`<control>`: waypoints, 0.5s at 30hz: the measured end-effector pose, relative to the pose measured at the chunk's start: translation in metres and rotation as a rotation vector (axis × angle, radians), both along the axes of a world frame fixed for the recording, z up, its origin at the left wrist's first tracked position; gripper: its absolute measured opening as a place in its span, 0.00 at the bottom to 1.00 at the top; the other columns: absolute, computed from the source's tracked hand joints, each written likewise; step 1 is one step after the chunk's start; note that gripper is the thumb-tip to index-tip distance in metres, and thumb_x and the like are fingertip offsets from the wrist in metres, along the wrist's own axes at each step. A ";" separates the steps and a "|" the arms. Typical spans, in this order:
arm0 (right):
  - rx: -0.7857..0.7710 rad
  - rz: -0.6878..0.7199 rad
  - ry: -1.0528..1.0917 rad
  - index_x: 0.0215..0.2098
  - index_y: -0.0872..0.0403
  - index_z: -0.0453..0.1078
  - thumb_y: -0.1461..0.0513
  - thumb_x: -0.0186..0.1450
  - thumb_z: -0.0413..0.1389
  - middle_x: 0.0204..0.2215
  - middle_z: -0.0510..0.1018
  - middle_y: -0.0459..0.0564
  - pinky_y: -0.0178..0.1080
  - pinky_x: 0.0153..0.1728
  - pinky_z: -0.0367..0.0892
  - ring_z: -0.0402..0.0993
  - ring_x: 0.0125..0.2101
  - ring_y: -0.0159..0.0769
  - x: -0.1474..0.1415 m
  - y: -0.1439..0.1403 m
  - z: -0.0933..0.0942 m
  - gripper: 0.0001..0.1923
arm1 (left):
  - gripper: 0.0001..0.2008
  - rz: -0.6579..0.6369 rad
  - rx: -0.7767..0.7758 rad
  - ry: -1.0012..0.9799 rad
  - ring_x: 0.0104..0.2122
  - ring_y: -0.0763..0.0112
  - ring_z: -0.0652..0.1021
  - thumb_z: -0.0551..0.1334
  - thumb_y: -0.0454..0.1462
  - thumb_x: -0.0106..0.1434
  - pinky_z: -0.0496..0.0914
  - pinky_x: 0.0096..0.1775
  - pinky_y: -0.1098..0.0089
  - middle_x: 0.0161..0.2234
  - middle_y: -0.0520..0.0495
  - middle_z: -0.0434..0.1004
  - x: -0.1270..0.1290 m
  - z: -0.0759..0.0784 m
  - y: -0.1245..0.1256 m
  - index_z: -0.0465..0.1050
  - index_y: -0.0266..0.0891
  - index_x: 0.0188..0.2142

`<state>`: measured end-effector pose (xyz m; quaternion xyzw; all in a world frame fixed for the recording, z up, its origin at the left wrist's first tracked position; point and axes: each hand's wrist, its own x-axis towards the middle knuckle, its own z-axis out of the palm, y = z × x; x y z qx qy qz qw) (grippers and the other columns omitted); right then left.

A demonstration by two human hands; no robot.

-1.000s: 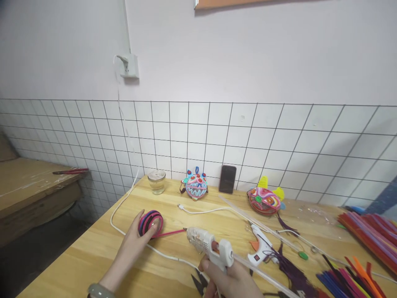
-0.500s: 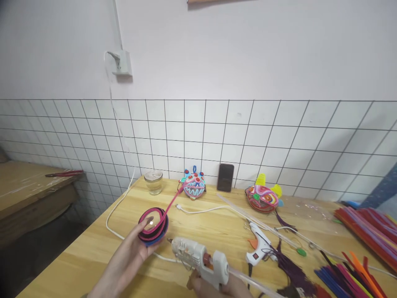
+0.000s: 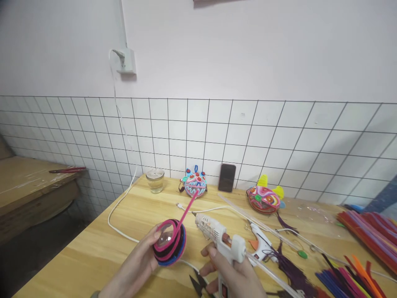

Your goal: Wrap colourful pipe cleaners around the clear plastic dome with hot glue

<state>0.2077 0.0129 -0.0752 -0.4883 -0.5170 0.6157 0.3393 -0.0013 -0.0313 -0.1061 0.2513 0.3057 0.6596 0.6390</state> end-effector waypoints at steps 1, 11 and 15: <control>0.005 -0.033 0.036 0.32 0.54 0.73 0.42 0.52 0.61 0.22 0.80 0.48 0.31 0.20 0.63 0.74 0.18 0.32 -0.002 0.000 0.000 0.25 | 0.12 -0.023 0.019 0.049 0.40 0.64 0.79 0.61 0.37 0.63 0.71 0.41 0.66 0.41 0.44 0.80 0.001 -0.001 -0.001 0.74 0.40 0.46; 0.123 -0.115 -0.049 0.28 0.52 0.70 0.46 0.49 0.63 0.18 0.76 0.43 0.32 0.15 0.54 0.68 0.13 0.30 -0.014 -0.003 -0.017 0.20 | 0.19 -0.028 0.056 0.510 0.53 0.58 0.71 0.64 0.46 0.58 0.63 0.55 0.61 0.51 0.46 0.75 0.010 -0.008 -0.004 0.73 0.48 0.49; 0.169 -0.114 0.055 0.29 0.51 0.67 0.49 0.47 0.66 0.15 0.70 0.39 0.32 0.15 0.58 0.62 0.13 0.29 -0.019 -0.002 -0.026 0.20 | 0.21 0.080 0.087 0.677 0.60 0.54 0.64 0.61 0.48 0.60 0.58 0.60 0.55 0.61 0.41 0.65 0.013 -0.012 -0.001 0.72 0.46 0.51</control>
